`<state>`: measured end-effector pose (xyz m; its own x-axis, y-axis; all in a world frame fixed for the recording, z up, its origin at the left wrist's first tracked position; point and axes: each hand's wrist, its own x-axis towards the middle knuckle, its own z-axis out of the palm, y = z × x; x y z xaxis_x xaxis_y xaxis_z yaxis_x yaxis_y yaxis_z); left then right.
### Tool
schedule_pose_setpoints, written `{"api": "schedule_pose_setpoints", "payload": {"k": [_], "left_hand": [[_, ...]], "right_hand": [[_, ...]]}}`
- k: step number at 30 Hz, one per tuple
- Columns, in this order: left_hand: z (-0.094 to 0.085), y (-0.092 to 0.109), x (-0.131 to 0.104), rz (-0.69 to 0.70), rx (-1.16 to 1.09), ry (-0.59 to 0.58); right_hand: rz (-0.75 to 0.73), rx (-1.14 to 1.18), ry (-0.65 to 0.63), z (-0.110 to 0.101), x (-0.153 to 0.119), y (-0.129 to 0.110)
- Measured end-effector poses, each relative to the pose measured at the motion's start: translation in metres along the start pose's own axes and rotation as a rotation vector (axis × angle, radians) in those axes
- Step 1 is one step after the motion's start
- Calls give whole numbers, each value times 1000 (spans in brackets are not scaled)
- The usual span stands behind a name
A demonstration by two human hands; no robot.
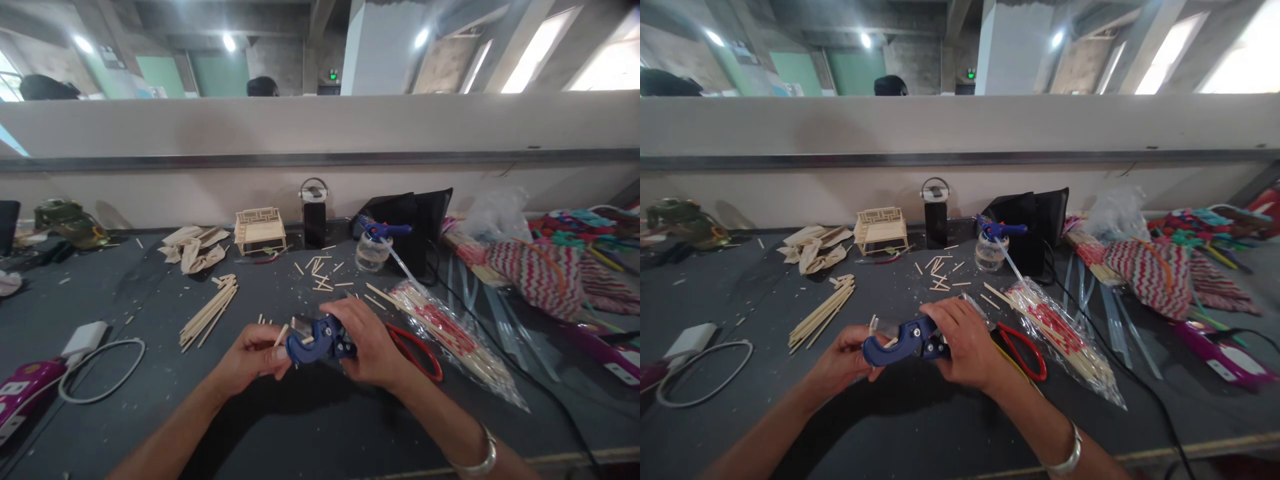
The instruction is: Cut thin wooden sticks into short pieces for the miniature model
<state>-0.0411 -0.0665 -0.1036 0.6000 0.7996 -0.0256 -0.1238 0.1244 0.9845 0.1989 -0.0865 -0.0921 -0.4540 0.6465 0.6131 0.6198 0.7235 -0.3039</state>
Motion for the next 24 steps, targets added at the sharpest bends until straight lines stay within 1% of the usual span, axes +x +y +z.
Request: {"api": "schedule_pose_setpoints", "payload": {"k": [3, 9, 13, 18, 24], "left_hand": [[-4, -4, 0, 2, -18, 17], [-11, -10, 0, -6, -72, 95], [-12, -10, -1, 0, -103, 105], [-12, -8, -1, -29, -135, 143], [-15, -7, -2, 23, -9, 99]], "right_hand": [[-4, 2, 7, -1, 0, 0], [-1, 2, -10, -2, 0, -1], [-5, -7, -14, -1, -1, -1], [-15, -11, -5, -1, -2, -1], [-25, -30, 5, -2, -1, 0]]}}
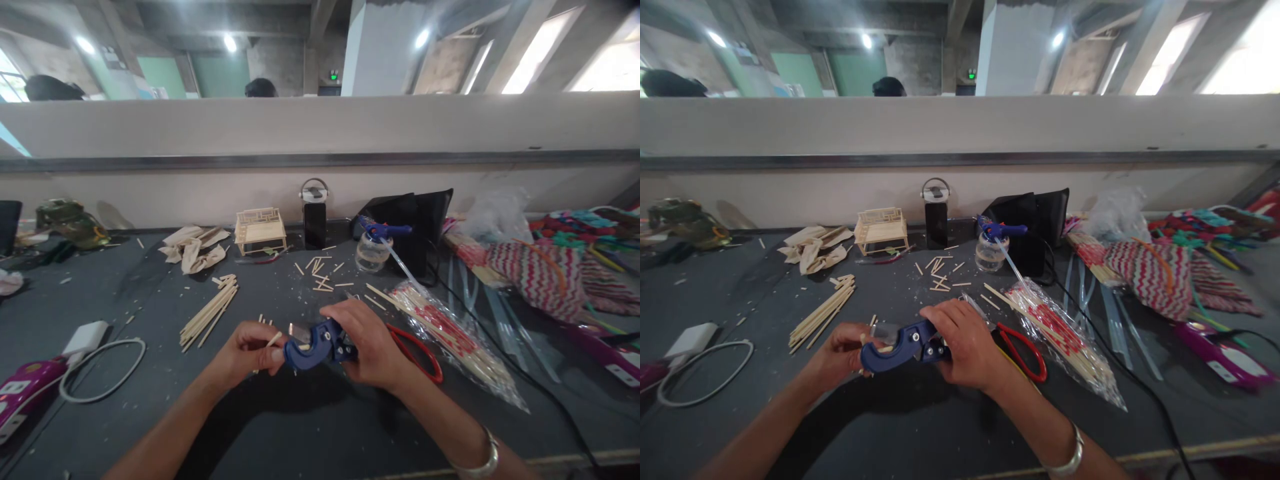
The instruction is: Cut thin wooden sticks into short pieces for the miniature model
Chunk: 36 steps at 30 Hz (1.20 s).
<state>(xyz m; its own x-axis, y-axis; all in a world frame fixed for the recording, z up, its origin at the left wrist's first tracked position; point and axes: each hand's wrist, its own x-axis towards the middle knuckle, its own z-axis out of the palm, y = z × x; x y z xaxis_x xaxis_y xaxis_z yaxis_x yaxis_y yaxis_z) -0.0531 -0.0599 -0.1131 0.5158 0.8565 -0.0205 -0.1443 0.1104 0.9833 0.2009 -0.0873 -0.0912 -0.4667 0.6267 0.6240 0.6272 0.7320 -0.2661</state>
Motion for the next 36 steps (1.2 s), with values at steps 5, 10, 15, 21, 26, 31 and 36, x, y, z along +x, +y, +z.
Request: {"api": "schedule_pose_setpoints", "payload": {"k": [5, 10, 15, 21, 26, 31, 36], "left_hand": [[0, 2, 1, 22, 48, -20], [-1, 0, 1, 16, 11, -2], [-1, 1, 2, 48, 81, -39], [-3, -2, 4, 85, 130, -105], [-5, -2, 4, 139, 116, -170], [-3, 4, 3, 126, 160, -184], [-3, 5, 3, 133, 181, -186]], "right_hand": [[-13, -28, -3, 0, 0, 0], [-36, -28, 24, 1, -1, -1], [-19, -33, 12, -1, 0, -2], [-25, -39, 4, -1, -1, -2], [-30, -49, -1, 0, 1, -2], [-34, -69, 0, -1, 0, -2], [-57, -81, 13, -1, -1, -1]]}}
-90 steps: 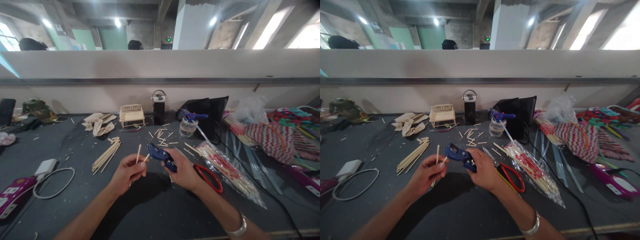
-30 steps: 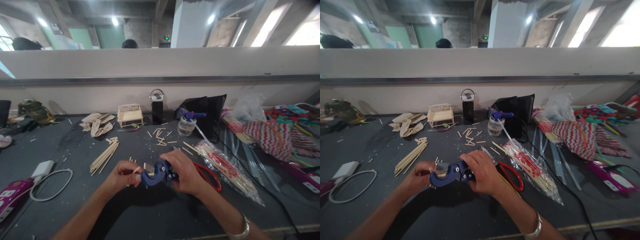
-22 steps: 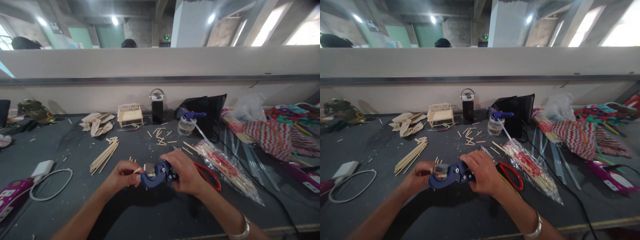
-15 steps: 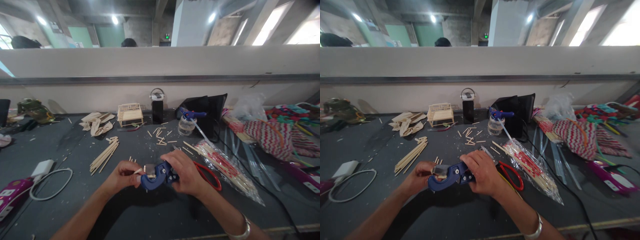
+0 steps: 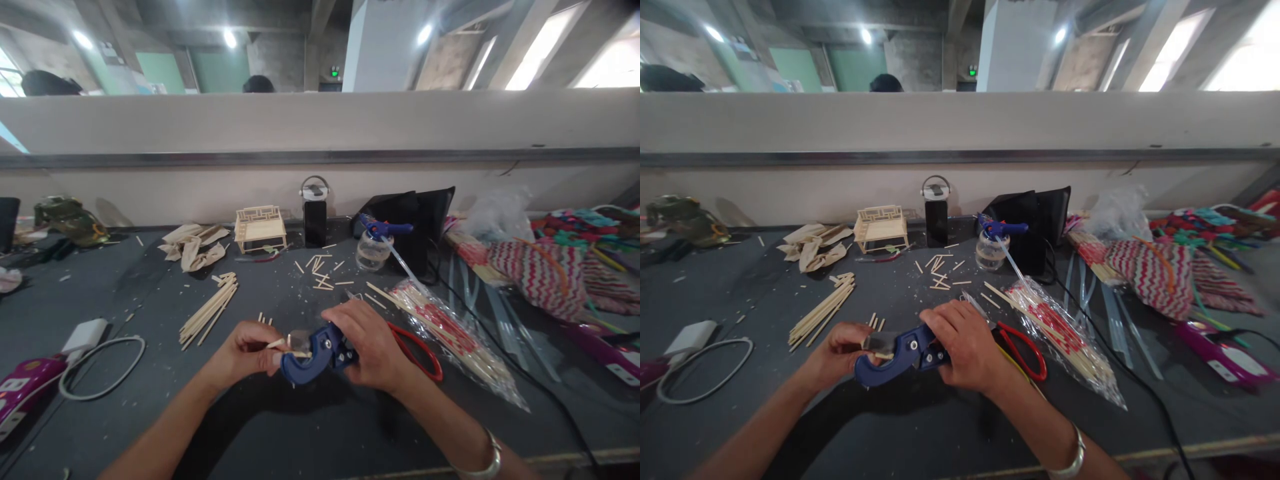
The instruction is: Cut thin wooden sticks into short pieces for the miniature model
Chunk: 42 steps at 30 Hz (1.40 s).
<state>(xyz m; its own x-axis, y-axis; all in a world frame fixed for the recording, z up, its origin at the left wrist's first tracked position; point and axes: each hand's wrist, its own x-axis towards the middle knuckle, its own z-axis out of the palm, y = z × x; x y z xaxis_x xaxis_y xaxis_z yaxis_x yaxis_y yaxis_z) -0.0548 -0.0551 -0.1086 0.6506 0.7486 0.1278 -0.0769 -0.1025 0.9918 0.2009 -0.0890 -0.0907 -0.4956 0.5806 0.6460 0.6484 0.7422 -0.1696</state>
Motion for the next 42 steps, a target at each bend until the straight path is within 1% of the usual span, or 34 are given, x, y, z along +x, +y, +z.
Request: {"api": "schedule_pose_setpoints", "payload": {"k": [5, 10, 14, 17, 22, 33, 37, 42], "left_hand": [[0, 0, 1, -9, -4, 10], [2, 6, 2, 3, 5, 16], [1, 8, 2, 15, 34, -20], [1, 6, 1, 14, 16, -27], [2, 1, 0, -34, -78, -10], [1, 3, 0, -61, -34, -25], [0, 3, 1, -55, -15, -21], [0, 9, 3, -53, 31, -34]], "right_hand": [[6, -26, 4, 0, 1, 0], [-7, -44, -1, 0, 0, 1], [-22, -89, -4, -2, 0, 2], [-11, -119, -12, -4, 1, 1], [-15, -132, 11, -4, 1, 2], [-26, -112, 21, -1, -3, 4], [-23, -142, 5, -1, -5, 5], [-14, -178, -15, -2, -5, 4]]}}
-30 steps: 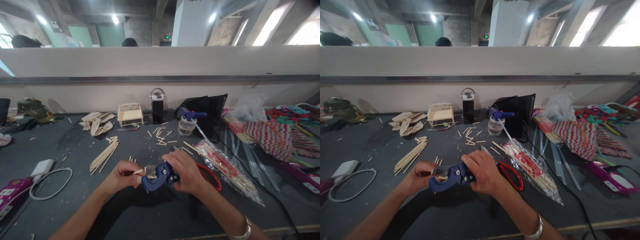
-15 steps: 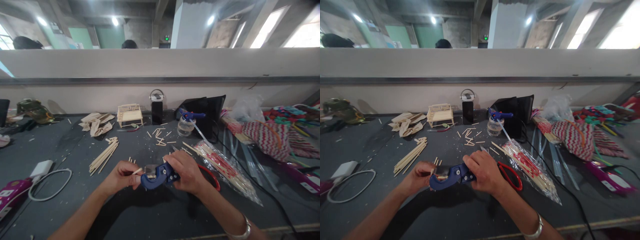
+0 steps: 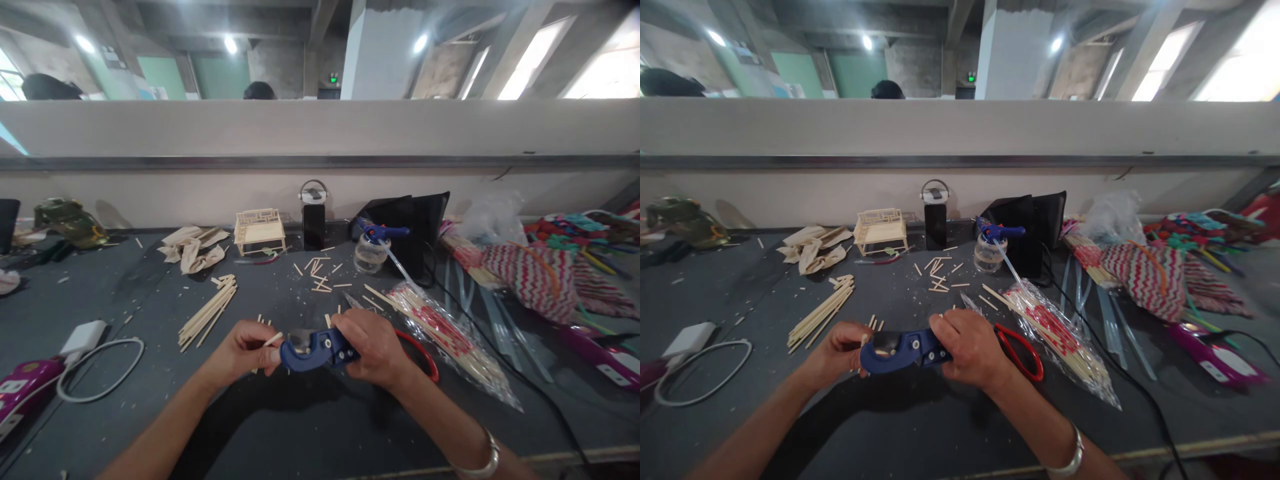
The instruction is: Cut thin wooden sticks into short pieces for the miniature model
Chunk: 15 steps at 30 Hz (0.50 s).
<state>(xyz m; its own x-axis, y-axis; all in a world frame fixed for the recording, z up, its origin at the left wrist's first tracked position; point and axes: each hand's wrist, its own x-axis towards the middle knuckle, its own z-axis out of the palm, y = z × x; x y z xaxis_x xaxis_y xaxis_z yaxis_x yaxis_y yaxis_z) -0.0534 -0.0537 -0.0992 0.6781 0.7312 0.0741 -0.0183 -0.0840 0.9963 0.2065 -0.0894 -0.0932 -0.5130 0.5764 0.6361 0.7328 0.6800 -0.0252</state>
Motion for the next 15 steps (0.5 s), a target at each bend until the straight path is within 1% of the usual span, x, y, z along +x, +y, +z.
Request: {"api": "schedule_pose_setpoints", "payload": {"k": [5, 12, 13, 15], "left_hand": [[-1, 0, 0, 16, 20, 0], [-3, -5, -2, -5, -11, 7], [-2, -4, -2, -10, -20, 17], [-1, -2, -2, -27, -55, 47]], "right_hand": [[22, -7, -14, 0, -1, -1], [-9, 12, 19, 4, -5, 1], [2, 23, 19, 4, -4, 1], [69, 64, 39, 4, -2, 0]]}}
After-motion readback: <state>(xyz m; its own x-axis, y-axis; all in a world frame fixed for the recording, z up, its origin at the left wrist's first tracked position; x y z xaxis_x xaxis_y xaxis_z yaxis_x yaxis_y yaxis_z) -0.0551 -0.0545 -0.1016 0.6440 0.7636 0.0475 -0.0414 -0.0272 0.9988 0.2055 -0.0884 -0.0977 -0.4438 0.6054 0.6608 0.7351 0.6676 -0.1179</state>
